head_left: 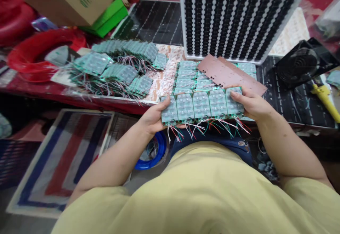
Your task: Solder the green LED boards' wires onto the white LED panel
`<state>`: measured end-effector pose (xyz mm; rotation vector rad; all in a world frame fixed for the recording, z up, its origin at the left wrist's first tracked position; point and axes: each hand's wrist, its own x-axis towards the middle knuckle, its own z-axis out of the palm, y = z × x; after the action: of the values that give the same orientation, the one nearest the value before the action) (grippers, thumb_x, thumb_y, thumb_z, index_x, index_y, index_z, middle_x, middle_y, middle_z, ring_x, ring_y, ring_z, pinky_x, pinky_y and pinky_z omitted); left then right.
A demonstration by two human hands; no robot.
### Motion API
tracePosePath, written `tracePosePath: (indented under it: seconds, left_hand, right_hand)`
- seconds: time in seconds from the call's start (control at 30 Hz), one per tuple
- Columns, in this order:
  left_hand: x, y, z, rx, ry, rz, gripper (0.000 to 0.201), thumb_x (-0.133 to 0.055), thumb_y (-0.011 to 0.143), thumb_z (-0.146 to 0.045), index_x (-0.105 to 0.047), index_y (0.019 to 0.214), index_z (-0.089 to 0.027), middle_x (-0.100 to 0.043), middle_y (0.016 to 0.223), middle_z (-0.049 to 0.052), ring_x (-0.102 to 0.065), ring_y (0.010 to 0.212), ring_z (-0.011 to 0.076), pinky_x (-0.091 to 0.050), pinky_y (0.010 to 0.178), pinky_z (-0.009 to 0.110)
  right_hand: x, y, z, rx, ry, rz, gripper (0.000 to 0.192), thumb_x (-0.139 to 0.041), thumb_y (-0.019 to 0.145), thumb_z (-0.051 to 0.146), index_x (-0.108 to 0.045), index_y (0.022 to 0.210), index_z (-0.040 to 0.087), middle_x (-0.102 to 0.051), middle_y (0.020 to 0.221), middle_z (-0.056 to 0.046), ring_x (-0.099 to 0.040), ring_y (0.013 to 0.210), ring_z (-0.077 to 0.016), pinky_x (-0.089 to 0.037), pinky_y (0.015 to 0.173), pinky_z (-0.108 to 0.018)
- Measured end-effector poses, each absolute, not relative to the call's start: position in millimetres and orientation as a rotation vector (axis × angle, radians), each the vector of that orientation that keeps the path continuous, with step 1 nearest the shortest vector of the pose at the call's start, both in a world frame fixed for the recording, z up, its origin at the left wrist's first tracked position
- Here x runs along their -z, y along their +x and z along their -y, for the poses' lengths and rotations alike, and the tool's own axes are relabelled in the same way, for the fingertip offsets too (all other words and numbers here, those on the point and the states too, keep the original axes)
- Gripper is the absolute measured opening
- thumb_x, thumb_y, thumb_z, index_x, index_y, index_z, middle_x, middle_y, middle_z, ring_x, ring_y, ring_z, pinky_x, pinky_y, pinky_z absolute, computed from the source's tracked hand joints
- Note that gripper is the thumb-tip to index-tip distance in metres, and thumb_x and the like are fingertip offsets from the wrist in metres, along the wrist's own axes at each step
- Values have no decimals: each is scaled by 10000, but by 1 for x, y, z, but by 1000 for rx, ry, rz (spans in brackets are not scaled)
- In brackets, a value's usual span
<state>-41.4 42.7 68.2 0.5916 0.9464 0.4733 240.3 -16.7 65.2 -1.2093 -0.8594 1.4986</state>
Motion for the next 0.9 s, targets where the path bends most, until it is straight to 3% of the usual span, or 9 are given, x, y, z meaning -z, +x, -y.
tracePosePath:
  seconds: [0.1,0.27,0.43,0.57,0.7,0.83,0.9]
  left_hand:
    - [-68,-46,-38,-501,653,-809,559,-625,843,-437,-501,1363,-274,-674,1187,138,-712,984,338,-627,558,412]
    - [-61,-47,-28,-615,692,-760,603,-693,785,-444,-518,1332,-262,-654,1208,138,-722,916,327,-619,493,381]
    - [-59,-42,-21,-732,713,-745,622,-757,729,-445,-552,1285,-255,-663,1218,120,-731,863,288,-627,517,355]
    - [-60,-37,-20,-724,704,-730,781,-871,575,-404,-574,1277,-232,-674,1227,131,-729,883,315,-637,560,383]
    - [-58,-32,-22,-737,699,-792,635,-892,550,-337,-658,1100,-125,-732,1067,147,-733,835,311,-640,601,413]
    - [-55,-30,-24,-727,633,-736,537,-901,538,-319,-679,980,-112,-753,983,130,-736,790,287,-636,692,469]
    - [-54,-31,-25,-755,613,-731,514,-918,504,-324,-691,910,-106,-760,913,117,-734,768,263,-627,759,461]
  right_hand:
    - [-67,244,13,-1507,-1228,887,565,-902,561,484,-636,973,203,-630,750,20,-582,622,-121,-523,535,-228]
    - [-62,239,8,-1443,-1271,917,592,-886,555,542,-661,987,206,-663,811,-18,-617,684,-158,-530,555,-246]
    - [-57,234,2,-1277,-1288,963,589,-844,587,615,-680,982,211,-695,929,-44,-649,923,-226,-570,809,-348]
    - [-54,242,-5,-1132,-1361,1032,561,-841,622,582,-677,997,199,-694,968,-48,-641,957,-224,-554,862,-355]
    - [-61,246,-9,-1071,-1384,1084,594,-829,629,595,-676,1065,223,-678,1082,-56,-630,1018,-239,-543,897,-372]
    - [-74,242,-7,-1045,-1415,1138,608,-805,572,694,-700,945,226,-670,1090,-72,-552,1202,-293,-528,950,-407]
    - [-77,242,-6,-1034,-1433,1158,615,-784,561,731,-702,903,226,-675,1053,-78,-552,1202,-316,-544,915,-437]
